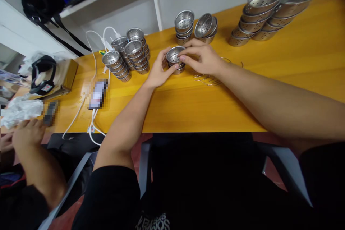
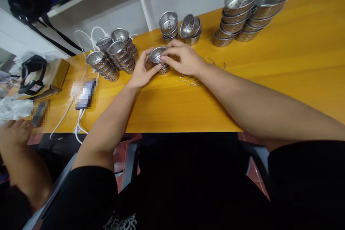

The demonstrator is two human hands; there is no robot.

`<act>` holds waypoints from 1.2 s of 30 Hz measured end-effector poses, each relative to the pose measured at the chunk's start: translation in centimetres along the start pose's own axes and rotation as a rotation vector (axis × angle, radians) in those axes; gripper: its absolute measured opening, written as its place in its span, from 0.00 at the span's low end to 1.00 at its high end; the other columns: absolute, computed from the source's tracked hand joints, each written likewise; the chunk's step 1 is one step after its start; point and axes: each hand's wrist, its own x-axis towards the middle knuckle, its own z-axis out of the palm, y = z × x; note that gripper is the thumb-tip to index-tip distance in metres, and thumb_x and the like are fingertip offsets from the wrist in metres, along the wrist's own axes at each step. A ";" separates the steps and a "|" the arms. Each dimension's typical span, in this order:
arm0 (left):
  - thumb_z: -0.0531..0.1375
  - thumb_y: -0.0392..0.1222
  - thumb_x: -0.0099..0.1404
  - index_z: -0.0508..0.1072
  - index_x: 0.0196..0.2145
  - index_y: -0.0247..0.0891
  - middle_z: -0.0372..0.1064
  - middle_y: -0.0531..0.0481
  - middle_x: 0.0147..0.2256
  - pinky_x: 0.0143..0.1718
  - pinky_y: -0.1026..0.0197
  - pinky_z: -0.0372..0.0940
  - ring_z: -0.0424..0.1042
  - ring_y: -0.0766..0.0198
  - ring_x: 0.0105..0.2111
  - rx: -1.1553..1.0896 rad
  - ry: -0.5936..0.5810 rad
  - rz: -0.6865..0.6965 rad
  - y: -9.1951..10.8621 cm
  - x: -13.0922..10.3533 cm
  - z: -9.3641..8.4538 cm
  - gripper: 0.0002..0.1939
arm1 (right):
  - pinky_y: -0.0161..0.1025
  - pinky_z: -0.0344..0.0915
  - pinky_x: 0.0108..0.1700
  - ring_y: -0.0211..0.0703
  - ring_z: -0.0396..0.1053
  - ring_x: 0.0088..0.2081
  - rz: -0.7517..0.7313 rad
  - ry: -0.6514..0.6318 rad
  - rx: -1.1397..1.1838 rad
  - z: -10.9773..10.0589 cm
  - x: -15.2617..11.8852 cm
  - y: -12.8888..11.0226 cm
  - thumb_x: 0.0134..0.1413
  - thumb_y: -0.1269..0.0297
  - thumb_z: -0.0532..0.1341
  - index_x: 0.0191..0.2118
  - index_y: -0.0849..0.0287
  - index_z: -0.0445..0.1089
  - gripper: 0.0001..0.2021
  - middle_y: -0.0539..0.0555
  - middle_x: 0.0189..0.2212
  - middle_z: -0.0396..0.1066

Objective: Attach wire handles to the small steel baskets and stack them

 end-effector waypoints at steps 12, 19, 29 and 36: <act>0.73 0.73 0.85 0.62 0.88 0.54 0.66 0.33 0.88 0.90 0.31 0.73 0.69 0.39 0.91 0.107 0.088 0.061 -1.1 -0.1 -0.6 0.48 | 0.81 0.83 0.72 0.75 0.86 0.62 -0.066 0.046 -0.054 1.2 0.4 1.9 0.81 0.16 0.66 0.62 0.35 0.93 0.33 0.59 0.59 0.89; 0.68 0.61 0.90 0.83 0.60 0.49 0.85 0.43 0.61 0.69 0.40 0.87 0.90 0.50 0.59 0.046 0.010 0.154 6.6 -1.1 -0.3 0.16 | 0.79 0.82 0.76 0.77 0.86 0.65 -0.005 0.156 -0.133 2.0 0.2 2.7 0.82 0.17 0.66 0.77 0.37 0.82 0.38 0.63 0.66 0.84; 0.74 0.48 0.83 0.88 0.62 0.39 0.90 0.36 0.64 0.77 0.43 0.84 0.91 0.49 0.65 0.025 -0.254 0.058 4.9 -1.3 0.0 0.16 | 0.78 0.81 0.75 0.72 0.85 0.59 0.021 0.148 -0.146 1.0 0.1 2.7 0.80 0.32 0.73 0.76 0.35 0.80 0.29 0.59 0.67 0.86; 0.75 0.46 0.82 0.87 0.59 0.39 0.91 0.37 0.62 0.76 0.43 0.85 0.92 0.49 0.64 0.044 -0.197 -0.028 3.5 -1.2 -0.6 0.13 | 0.74 0.73 0.80 0.78 0.79 0.74 0.388 0.110 -0.542 -4.3 0.6 0.6 0.87 0.64 0.65 0.88 0.61 0.73 0.32 0.75 0.75 0.83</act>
